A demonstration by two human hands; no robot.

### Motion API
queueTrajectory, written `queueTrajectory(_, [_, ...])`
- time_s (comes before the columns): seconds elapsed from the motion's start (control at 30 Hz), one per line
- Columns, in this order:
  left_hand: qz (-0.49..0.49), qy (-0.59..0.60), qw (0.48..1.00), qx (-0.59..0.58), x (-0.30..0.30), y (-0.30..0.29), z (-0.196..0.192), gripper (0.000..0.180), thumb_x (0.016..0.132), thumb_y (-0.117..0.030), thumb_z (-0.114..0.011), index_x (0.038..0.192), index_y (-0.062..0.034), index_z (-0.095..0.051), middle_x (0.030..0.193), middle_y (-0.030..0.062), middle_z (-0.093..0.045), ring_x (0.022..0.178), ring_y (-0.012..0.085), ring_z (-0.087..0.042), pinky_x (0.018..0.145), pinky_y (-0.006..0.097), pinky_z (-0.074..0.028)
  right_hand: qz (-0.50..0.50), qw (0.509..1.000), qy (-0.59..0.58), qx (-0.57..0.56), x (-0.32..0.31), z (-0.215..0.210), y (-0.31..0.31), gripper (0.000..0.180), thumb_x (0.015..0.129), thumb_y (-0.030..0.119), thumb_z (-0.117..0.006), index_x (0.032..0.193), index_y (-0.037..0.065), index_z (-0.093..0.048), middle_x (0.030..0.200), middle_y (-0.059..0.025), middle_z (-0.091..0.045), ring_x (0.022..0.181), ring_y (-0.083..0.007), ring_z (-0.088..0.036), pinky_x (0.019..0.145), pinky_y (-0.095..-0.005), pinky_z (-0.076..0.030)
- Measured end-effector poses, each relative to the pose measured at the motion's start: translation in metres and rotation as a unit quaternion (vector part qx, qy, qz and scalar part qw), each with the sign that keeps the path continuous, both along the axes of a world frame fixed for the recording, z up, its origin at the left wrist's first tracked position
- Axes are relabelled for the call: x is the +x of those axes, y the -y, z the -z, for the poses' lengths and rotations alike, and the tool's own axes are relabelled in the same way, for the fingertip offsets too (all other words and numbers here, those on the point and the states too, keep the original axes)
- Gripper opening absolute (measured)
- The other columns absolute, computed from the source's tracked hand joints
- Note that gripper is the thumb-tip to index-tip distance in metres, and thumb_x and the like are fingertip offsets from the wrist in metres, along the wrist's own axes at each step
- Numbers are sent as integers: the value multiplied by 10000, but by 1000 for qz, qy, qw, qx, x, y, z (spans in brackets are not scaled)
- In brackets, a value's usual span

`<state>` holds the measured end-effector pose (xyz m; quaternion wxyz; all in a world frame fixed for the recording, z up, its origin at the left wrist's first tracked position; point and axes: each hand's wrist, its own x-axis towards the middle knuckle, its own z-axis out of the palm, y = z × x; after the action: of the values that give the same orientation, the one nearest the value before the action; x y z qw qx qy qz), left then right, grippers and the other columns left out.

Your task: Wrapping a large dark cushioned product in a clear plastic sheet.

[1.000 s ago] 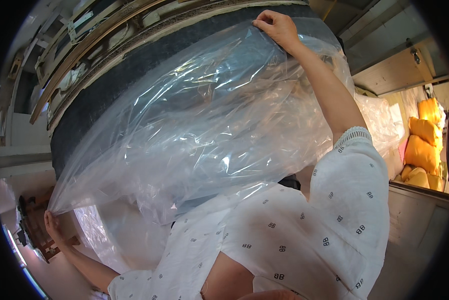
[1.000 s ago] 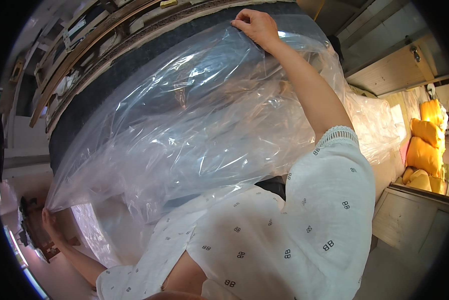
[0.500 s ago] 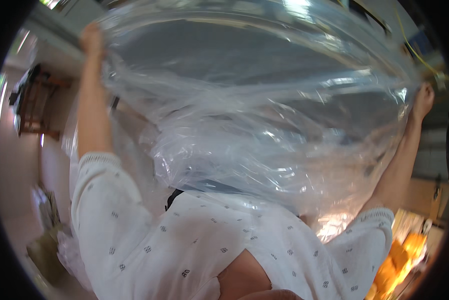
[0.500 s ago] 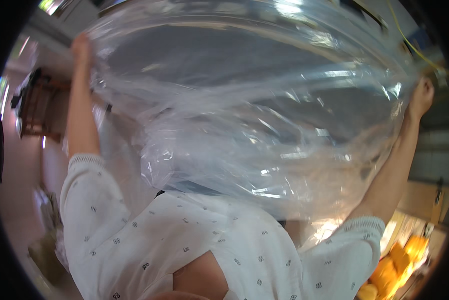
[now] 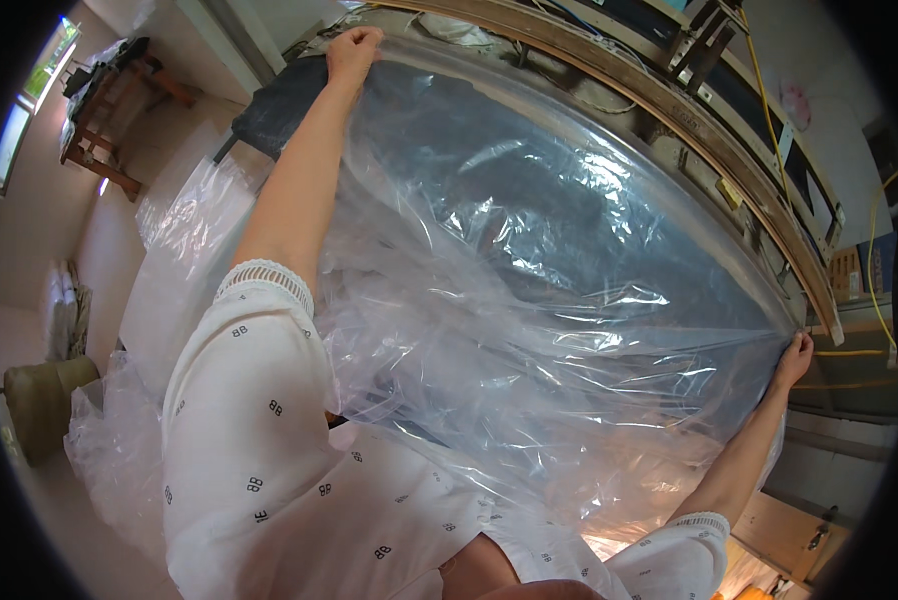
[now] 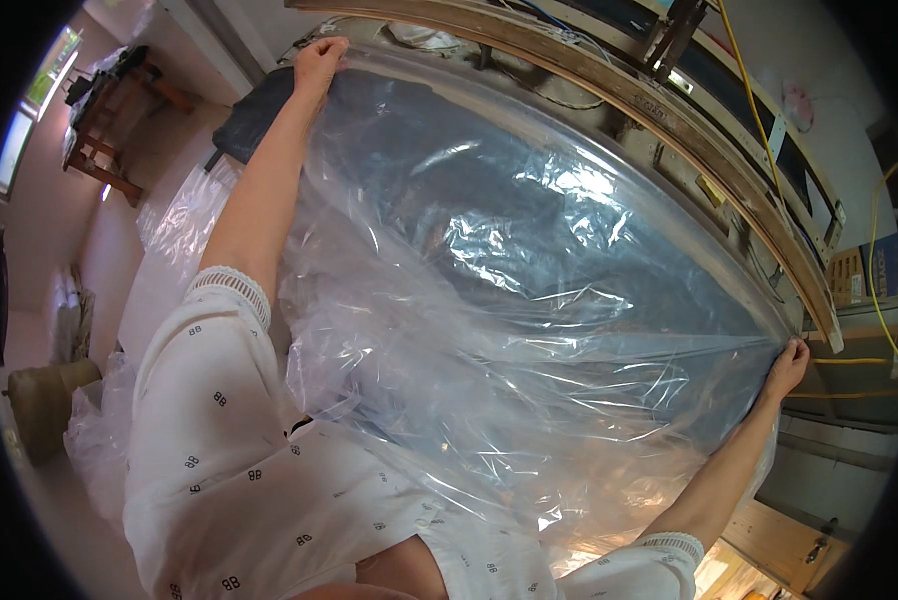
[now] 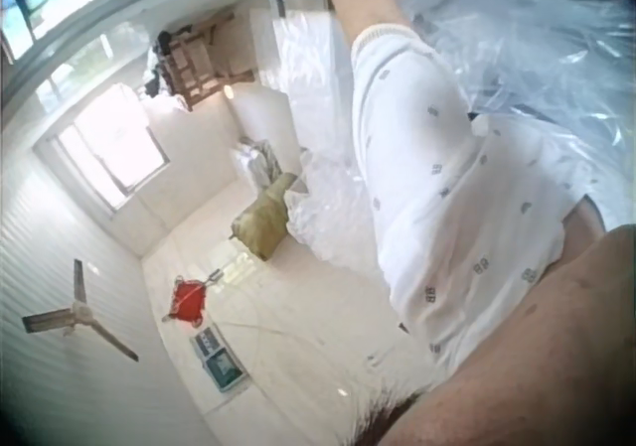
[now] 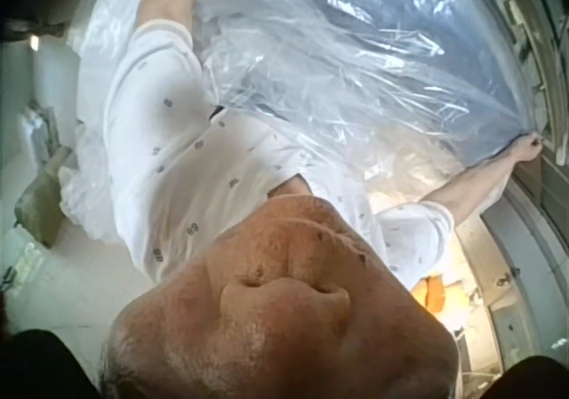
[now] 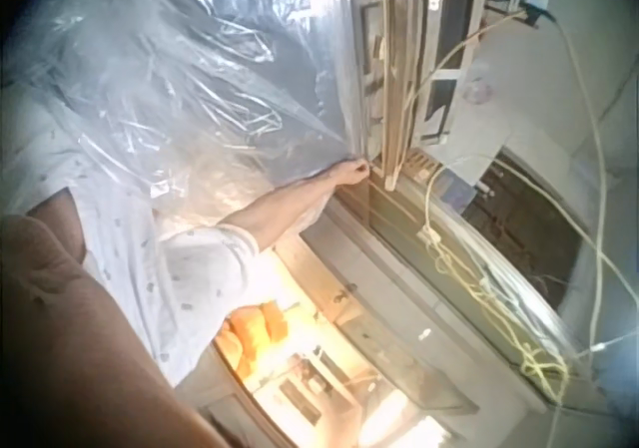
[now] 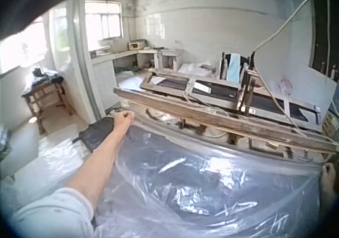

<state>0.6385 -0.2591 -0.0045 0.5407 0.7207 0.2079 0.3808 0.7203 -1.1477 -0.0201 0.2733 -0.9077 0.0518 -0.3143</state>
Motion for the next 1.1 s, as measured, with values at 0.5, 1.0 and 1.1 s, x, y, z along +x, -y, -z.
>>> queueTrajectory(0.5, [-82,-24,992,90,19,-24,11,151,693,-135,-673,669,-19,-580,625,16,-543,577,89,-505,575,227,-435,105,994,-12,-38,7,-6,18,536,719,365,-696,949,-60,-465,1044,-233,-407,941,-302,-418,823,-396,-376])
queueTrajectory(1.0, [-201,89,972,78,7,-54,26,144,769,1,-462,904,35,-499,776,95,-565,680,177,-581,602,255,-468,42,996,14,78,-4,-27,-17,385,860,240,-497,974,-116,-589,941,-193,-611,841,-244,-555,788,-348,-412])
queueTrajectory(1.1, [-219,128,967,24,3,-52,19,119,724,-20,-485,814,41,-532,833,136,-545,747,221,-547,683,306,-445,33,994,49,96,-7,-30,-31,408,871,247,-470,970,-132,-580,937,-199,-611,834,-239,-554,778,-352,-415])
